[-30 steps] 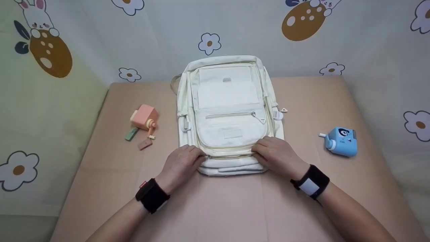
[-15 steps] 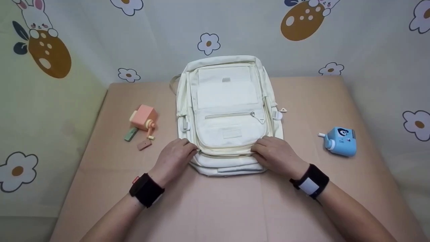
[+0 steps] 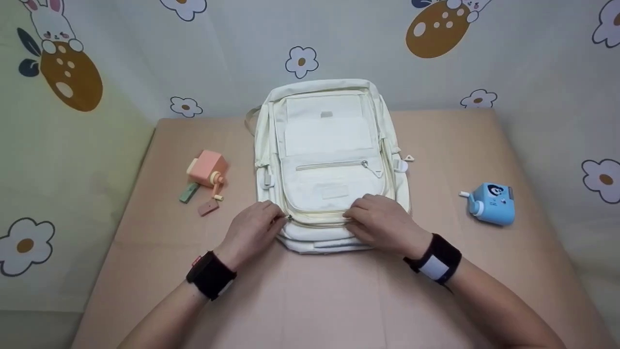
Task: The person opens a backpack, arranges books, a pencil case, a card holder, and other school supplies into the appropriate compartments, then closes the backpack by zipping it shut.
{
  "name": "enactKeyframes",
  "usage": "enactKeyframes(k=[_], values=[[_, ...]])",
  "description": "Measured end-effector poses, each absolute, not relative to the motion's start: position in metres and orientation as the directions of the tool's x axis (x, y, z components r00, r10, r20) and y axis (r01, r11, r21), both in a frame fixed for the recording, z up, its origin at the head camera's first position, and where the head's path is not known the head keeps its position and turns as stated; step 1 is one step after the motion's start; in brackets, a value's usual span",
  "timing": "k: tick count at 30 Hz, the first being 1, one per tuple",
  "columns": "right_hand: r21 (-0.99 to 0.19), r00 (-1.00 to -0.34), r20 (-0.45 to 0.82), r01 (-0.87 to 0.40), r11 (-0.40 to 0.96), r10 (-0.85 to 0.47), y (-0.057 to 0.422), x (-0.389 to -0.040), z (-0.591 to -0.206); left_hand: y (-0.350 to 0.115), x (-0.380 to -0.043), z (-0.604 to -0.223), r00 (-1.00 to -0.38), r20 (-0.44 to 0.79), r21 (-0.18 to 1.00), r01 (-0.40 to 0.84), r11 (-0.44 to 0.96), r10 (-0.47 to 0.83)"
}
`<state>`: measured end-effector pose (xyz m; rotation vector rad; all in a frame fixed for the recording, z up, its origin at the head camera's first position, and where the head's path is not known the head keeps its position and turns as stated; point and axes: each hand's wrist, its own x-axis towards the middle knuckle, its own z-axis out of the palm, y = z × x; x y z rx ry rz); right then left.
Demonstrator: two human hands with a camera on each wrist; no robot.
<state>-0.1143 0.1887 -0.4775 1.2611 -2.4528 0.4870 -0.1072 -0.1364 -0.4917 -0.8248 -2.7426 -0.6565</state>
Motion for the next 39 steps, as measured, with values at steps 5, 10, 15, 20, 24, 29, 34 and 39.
enactKeyframes(k=[5,10,15,20,24,29,34,39], values=[[-0.110,-0.512,0.443,-0.846,0.522,-0.736,0.163,-0.115,-0.472,-0.136,-0.107,-0.492,-0.826,0.303,0.365,0.561,0.743,0.475],[-0.086,-0.519,0.391,-0.843,0.532,-0.760,0.143,-0.116,-0.470,-0.137,-0.107,-0.493,-0.826,0.292,0.375,0.563,0.736,0.482],[-0.085,-0.549,0.351,-0.826,0.557,-0.759,0.133,-0.116,-0.475,-0.137,-0.108,-0.493,-0.824,0.283,0.378,0.567,0.732,0.492],[-0.038,-0.534,0.383,-0.824,0.565,-0.754,0.128,-0.114,-0.483,-0.138,-0.109,-0.494,-0.815,0.289,0.365,0.579,0.730,0.502],[0.006,-0.512,0.426,-0.823,0.568,-0.746,0.126,-0.114,-0.487,-0.141,-0.110,-0.494,-0.792,0.314,0.330,0.608,0.722,0.523],[0.010,-0.502,0.453,-0.823,0.568,-0.736,0.127,-0.115,-0.488,-0.145,-0.118,-0.492,-0.774,0.340,0.294,0.627,0.722,0.534],[0.000,-0.500,0.450,-0.828,0.560,-0.740,0.129,-0.113,-0.487,-0.150,-0.134,-0.490,-0.815,0.315,0.307,0.572,0.761,0.486],[-0.005,-0.497,0.452,-0.831,0.556,-0.740,0.130,-0.113,-0.489,-0.151,-0.147,-0.488,-0.852,0.294,0.314,0.515,0.798,0.434]])
